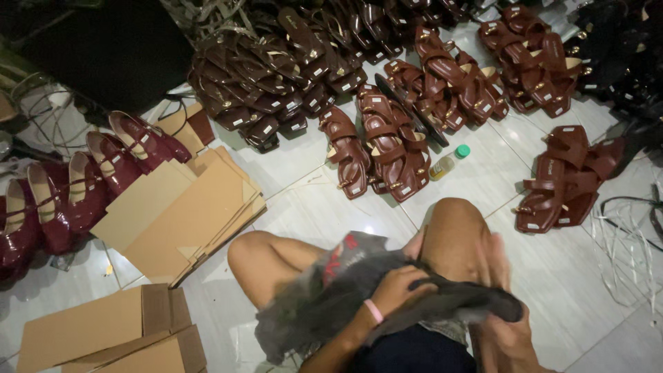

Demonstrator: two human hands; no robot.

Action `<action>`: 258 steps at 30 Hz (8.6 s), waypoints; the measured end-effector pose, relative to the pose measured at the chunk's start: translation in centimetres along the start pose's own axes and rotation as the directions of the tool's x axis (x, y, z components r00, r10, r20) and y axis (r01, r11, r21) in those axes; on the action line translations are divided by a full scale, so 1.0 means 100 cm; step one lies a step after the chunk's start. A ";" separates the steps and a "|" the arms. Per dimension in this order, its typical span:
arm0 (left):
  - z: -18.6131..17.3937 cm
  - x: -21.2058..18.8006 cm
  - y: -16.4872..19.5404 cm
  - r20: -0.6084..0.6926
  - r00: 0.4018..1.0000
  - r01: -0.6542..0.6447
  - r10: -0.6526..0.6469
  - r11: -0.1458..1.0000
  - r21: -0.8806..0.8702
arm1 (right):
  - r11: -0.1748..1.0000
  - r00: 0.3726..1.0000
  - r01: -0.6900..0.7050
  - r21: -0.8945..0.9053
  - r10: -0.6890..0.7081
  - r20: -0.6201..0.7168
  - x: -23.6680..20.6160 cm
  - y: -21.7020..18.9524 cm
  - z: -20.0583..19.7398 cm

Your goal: The person sits on the floor and wipes brown sandals with a dark cloth. They pick up sandals one at a time, wipe the straps and soles, and place them back on the floor among other sandals.

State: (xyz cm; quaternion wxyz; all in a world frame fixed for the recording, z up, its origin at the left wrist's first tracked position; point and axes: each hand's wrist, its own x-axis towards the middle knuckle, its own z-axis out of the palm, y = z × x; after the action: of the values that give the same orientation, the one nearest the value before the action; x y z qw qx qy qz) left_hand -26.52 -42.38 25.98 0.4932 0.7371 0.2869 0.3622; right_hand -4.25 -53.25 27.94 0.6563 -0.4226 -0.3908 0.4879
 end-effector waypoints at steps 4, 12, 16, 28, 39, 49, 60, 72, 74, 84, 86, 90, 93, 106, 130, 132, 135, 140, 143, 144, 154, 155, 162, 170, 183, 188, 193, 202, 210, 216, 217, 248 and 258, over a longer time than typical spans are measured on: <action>0.012 0.018 -0.038 0.093 0.988 0.129 -0.120 0.987 -0.093 | 0.924 0.937 -0.188 0.332 0.270 -0.222 -0.005 0.012 -0.018; -0.146 0.149 -0.175 -0.631 0.547 0.261 -0.550 0.829 -0.495 | 0.451 0.743 0.057 -0.891 -0.615 -0.264 0.136 0.030 -0.103; -0.171 0.209 -0.181 -0.619 0.516 0.439 -0.592 0.803 -0.403 | -0.121 0.846 -0.142 -0.982 -0.530 -0.058 0.229 0.040 -0.073; -0.182 0.271 -0.204 0.118 0.528 0.460 -0.841 0.166 -0.872 | 0.437 0.918 -0.141 -0.888 -0.277 -0.282 0.342 0.091 -0.035; -0.184 0.024 -0.135 -0.470 0.797 -0.167 0.380 0.885 0.434 | 0.902 0.439 0.019 -0.431 -0.395 -0.807 0.323 0.120 -0.082; -0.168 -0.098 -0.020 -0.567 0.653 -0.172 -0.502 0.631 -0.756 | 0.796 0.866 0.120 0.593 0.209 -0.455 0.250 0.103 -0.057; -0.241 -0.078 -0.040 -0.764 0.639 -0.283 -0.092 0.895 -0.344 | 0.809 0.846 0.142 0.570 0.200 -0.495 0.223 0.092 -0.069; -0.204 -0.060 0.053 -0.489 0.641 -0.343 -0.592 0.349 -0.872 | 0.384 0.540 -0.360 -0.850 -0.657 -0.526 0.268 0.092 -0.044; -0.191 -0.054 0.044 -0.332 0.840 -0.233 -0.430 0.267 -0.935 | 0.269 0.656 -0.345 -0.899 -0.616 -0.436 0.279 0.100 -0.034; -0.153 -0.051 -0.042 -0.446 0.647 -0.321 -0.619 0.310 -0.895 | 0.009 0.848 -0.114 -0.993 -0.521 -0.102 0.223 0.128 -0.045; -0.143 -0.061 -0.073 -0.352 0.562 -0.290 -0.748 0.220 -0.931 | 0.078 0.926 -0.025 -0.997 -0.373 -0.052 0.172 0.138 -0.021; -0.111 -0.090 -0.130 -0.386 0.579 -0.307 -0.718 0.246 -0.919 | 0.282 0.920 0.281 -0.917 0.193 0.341 0.068 0.168 0.073; -0.094 -0.107 -0.163 -0.425 0.626 -0.291 -0.654 0.309 -0.905 | 0.322 0.753 0.499 -0.805 0.299 0.586 0.045 0.174 0.131; -0.086 -0.119 -0.183 -0.420 0.539 -0.221 -0.730 0.358 -0.907 | 0.198 0.569 0.759 -0.620 0.259 0.780 0.041 0.177 0.182; -0.083 -0.114 -0.183 -0.541 0.452 -0.308 -0.709 0.444 -0.841 | 0.250 0.726 0.377 -0.892 0.517 0.453 0.039 0.182 0.217; -0.081 -0.114 -0.186 -0.539 0.446 -0.334 -0.714 0.426 -0.841 | 0.247 0.745 0.374 -0.894 0.495 0.448 0.043 0.185 0.219; -0.079 -0.114 -0.190 -0.533 0.438 -0.380 -0.724 0.388 -0.840 | 0.263 0.740 0.415 -0.871 0.459 0.491 0.043 0.186 0.216; -0.078 -0.112 -0.192 -0.520 0.573 -0.421 -0.633 0.317 -0.850 | 0.160 0.736 0.432 -0.888 0.506 0.450 0.039 0.187 0.206; -0.077 -0.112 -0.188 -0.506 0.484 -0.347 -0.713 0.375 -0.860 | 0.165 0.737 0.438 -0.884 0.497 0.458 0.047 0.197 0.206; -0.078 -0.113 -0.186 -0.505 0.476 -0.353 -0.720 0.369 -0.860 | 0.169 0.738 0.452 -0.876 0.481 0.473 0.049 0.199 0.205; -0.066 -0.115 -0.196 -0.623 0.519 -0.157 -0.585 0.651 -0.743 | 0.148 0.691 0.595 -0.790 0.408 0.596 0.067 0.209 0.206; -0.065 -0.116 -0.197 -0.661 0.493 -0.077 -0.565 0.729 -0.680 | 0.169 0.676 0.617 -0.769 0.385 0.628 0.069 0.212 0.208; -0.068 -0.120 -0.196 -0.629 0.485 -0.115 -0.607 0.669 -0.734 | 0.145 0.587 0.672 -0.726 0.494 0.641 0.069 0.206 0.205; -0.060 -0.118 -0.206 -0.647 0.608 0.028 -0.461 0.826 -0.562 | 0.108 0.676 0.606 -0.788 0.452 0.582 0.068 0.209 0.196; -0.062 -0.112 -0.203 -0.627 0.525 0.033 -0.576 0.749 -0.661 | 0.121 0.658 0.564 -0.817 0.532 0.533 0.068 0.204 0.196; -0.065 -0.114 -0.199 -0.611 0.478 0.067 -0.631 0.720 -0.691 | 0.112 0.641 0.583 -0.804 0.544 0.541 0.073 0.214 0.210; -0.078 -0.104 -0.187 -0.501 0.487 -0.271 -0.715 0.422 -0.865 | 0.131 0.669 0.503 -0.854 0.567 0.480 0.060 0.180 0.187; -0.066 -0.109 -0.196 -0.432 0.519 -0.250 -0.738 0.352 -0.902 | 0.166 0.678 0.408 -0.898 0.603 0.420 0.058 0.185 0.193; -0.072 -0.111 -0.192 -0.419 0.672 -0.242 -0.610 0.354 -0.903 | 0.262 0.662 0.445 -0.856 0.548 0.511 0.024 0.168 0.169; -0.071 -0.113 -0.182 -0.470 0.558 -0.268 -0.684 0.387 -0.882 | 0.208 0.719 0.456 -0.865 0.487 0.496 0.041 0.184 0.178; -0.070 -0.113 -0.184 -0.472 0.533 -0.261 -0.702 0.394 -0.881 | 0.204 0.731 0.447 -0.871 0.478 0.487 0.044 0.186 0.181; -0.062 -0.116 -0.189 -0.614 0.443 -0.146 -0.654 0.623 -0.769 | 0.309 0.763 0.276 -0.910 0.505 0.403 0.028 0.193 0.187; -0.056 -0.113 -0.194 -0.685 0.474 -0.134 -0.554 0.724 -0.677 | 0.445 0.785 0.183 -0.877 0.471 0.402 0.041 0.207 0.198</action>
State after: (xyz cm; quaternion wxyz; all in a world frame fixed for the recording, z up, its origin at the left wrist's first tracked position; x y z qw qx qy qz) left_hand -38.85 -41.51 6.46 0.5493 0.1900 0.4424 0.6830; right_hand -28.11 -42.39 15.71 0.1313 -0.5563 -0.7297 0.3753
